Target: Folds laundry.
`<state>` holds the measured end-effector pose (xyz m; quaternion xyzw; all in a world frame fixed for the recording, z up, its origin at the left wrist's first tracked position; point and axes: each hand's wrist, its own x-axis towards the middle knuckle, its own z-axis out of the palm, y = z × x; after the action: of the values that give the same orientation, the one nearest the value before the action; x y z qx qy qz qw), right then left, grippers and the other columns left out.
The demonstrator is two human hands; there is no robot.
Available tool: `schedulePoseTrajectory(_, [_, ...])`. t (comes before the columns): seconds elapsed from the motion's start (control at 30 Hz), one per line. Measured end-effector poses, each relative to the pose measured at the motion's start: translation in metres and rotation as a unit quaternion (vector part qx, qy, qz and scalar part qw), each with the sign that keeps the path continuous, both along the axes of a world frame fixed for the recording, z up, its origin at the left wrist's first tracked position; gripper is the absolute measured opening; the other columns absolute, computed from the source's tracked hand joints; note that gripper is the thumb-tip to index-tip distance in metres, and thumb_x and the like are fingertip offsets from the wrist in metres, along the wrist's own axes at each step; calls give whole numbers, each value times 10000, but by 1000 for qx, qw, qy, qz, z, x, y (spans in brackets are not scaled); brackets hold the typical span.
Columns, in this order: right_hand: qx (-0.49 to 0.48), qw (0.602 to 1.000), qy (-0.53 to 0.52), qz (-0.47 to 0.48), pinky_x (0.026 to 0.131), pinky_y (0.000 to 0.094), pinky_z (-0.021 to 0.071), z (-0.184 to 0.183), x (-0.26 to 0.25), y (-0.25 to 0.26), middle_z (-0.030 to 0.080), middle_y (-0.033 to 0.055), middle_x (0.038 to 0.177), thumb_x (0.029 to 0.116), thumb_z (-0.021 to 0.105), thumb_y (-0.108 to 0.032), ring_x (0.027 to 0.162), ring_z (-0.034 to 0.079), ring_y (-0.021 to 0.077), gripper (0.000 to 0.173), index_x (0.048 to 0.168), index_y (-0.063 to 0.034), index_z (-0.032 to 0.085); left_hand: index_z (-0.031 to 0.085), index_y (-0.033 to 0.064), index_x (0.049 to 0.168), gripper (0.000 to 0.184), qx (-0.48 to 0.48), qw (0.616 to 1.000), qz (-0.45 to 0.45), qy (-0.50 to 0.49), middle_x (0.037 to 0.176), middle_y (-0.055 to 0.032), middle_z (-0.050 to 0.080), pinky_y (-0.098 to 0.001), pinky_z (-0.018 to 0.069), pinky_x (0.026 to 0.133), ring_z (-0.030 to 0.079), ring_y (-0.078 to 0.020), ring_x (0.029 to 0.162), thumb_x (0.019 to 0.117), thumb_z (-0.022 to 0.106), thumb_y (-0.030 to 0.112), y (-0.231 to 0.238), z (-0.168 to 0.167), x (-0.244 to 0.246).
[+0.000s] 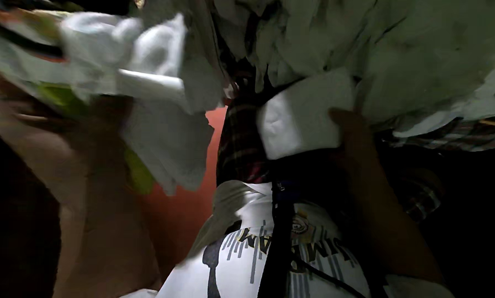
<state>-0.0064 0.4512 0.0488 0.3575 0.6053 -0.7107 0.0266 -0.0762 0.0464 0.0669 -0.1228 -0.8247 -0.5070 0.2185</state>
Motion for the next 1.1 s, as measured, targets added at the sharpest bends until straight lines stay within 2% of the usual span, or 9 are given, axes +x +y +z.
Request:
schedulePoseTrajectory(0.1, [105,982,10,-154,832,342,602,14,21,36,659,26,1175,967,657,-292,1004,673,112,462,1381,-129,532,502,31,1466,681,-265,963,-39,-18,1346,-183,620,-485,542,998,636,-310,1196,890,787,254,91,20,41])
schedulePoseTrajectory(0.17, [158,967,56,-192,841,378,621,-12,42,66,670,66,1223,934,686,-312,1036,697,148,552,1423,-109,527,538,184,1490,721,-380,909,-138,-99,1525,-174,506,-688,388,1073,418,-484,1414,821,802,234,146,6,65])
schedulePoseTrajectory(0.23, [159,963,71,-205,867,414,613,-20,56,77,655,86,1252,947,671,-329,1071,688,175,557,1431,-109,504,534,336,1491,669,-406,876,-222,-135,1658,-126,318,-819,116,1126,107,-531,1527,867,772,374,166,-44,79])
schedulePoseTrajectory(0.4, [83,972,81,-206,803,365,621,33,54,33,663,24,1118,1009,545,-240,977,694,123,381,1373,-146,482,527,387,1492,608,-425,863,-249,-110,1653,-82,346,-838,48,1114,89,-521,1535,910,696,431,167,-61,79])
schedulePoseTrajectory(0.6, [-136,943,304,-2,791,370,639,77,23,-29,735,-14,980,997,544,-195,906,730,122,143,1111,-191,630,669,268,1328,422,-335,907,-236,-94,1554,-58,496,-761,123,1172,256,-410,1527,913,719,331,153,-54,85])
schedulePoseTrajectory(0.67, [-205,915,338,75,821,371,631,82,11,-50,727,1,998,1006,586,-243,922,721,128,144,1125,-174,630,738,220,1119,238,-302,923,-189,-144,1169,-17,711,-567,496,1002,632,-236,1181,936,696,367,146,-43,96])
schedulePoseTrajectory(0.77, [-244,922,270,132,818,378,627,64,-1,-73,723,25,1005,1009,567,-219,914,723,140,180,1171,-144,591,742,103,994,412,-320,909,-130,-233,896,-129,721,-609,559,778,713,-323,872,1020,559,471,119,-32,104])
schedulePoseTrajectory(0.9, [-73,971,-1,228,816,410,621,8,-1,-75,702,87,1130,1030,592,-268,959,713,195,426,1417,-118,499,674,32,1212,386,-241,941,-57,-232,1230,-198,671,-632,371,1123,608,-362,1217,1001,597,346,78,-63,114])
schedulePoseTrajectory(1.1, [89,944,-34,316,804,424,613,3,5,-65,710,92,1142,1003,637,-383,943,716,202,493,1432,-171,517,553,85,1365,453,-122,925,-60,-356,1104,-116,686,-477,580,848,687,-202,952,1005,607,354,71,-75,123])
